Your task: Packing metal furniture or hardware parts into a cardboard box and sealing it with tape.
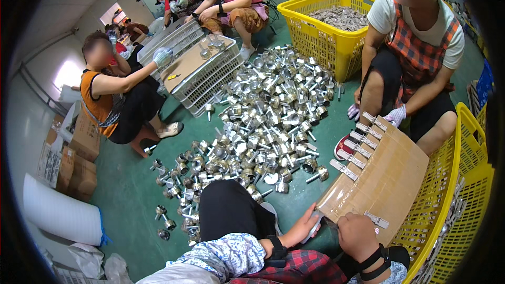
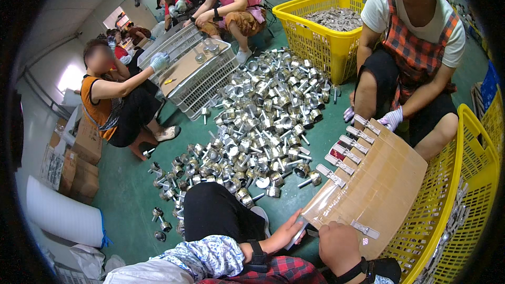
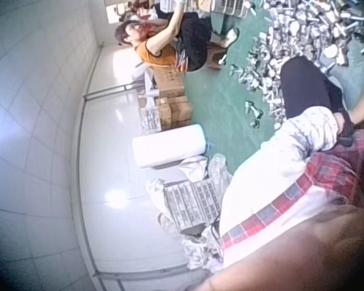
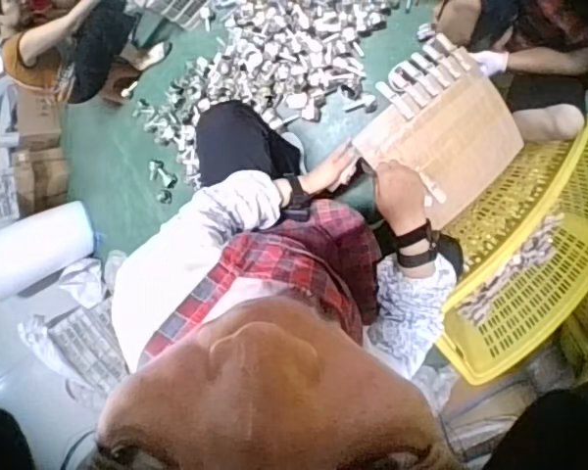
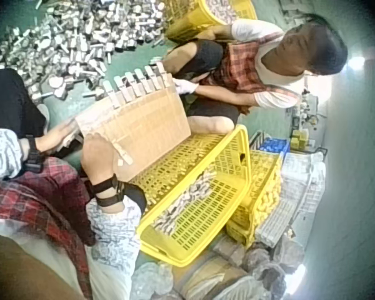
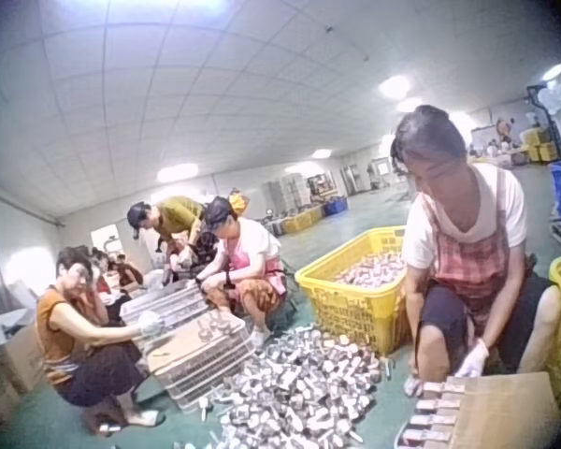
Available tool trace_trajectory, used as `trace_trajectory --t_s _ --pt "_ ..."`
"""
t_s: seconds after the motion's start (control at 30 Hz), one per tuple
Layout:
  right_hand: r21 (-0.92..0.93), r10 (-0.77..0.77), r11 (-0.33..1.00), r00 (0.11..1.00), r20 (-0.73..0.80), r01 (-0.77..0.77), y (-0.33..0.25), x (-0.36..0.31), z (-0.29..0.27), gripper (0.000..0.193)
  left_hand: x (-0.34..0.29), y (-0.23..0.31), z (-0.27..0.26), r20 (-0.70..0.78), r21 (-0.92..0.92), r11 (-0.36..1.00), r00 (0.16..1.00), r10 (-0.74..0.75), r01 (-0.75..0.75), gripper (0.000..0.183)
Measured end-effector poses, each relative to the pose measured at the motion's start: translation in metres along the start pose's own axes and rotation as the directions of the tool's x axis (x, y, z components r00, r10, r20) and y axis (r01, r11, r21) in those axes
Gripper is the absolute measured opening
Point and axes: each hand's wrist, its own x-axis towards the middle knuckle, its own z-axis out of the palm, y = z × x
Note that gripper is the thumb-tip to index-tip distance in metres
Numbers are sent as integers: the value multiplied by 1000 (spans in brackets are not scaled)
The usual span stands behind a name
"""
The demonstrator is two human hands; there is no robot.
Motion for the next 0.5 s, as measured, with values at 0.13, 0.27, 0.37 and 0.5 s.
trace_trajectory --t_s 0.13,0.27,0.37,0.5 --pt "3 5 1000 1000 15 -5 -1 1 -2 11 -2 5 3 3 -28 1000 1000 -8 8 65" --pt "1 9 1000 1000 17 -9 -1 1 -1 11 -4 8 3 -4 -16 1000 1000 -14 14 65" --pt "-1 8 1000 1000 17 -8 -4 1 -4 11 -5 8 2 -4 -25 1000 1000 -19 19 65" --pt "-4 8 1000 1000 21 -8 -4 2 -7 11 -5 9 2 -5 -36 998 999 -42 42 65"
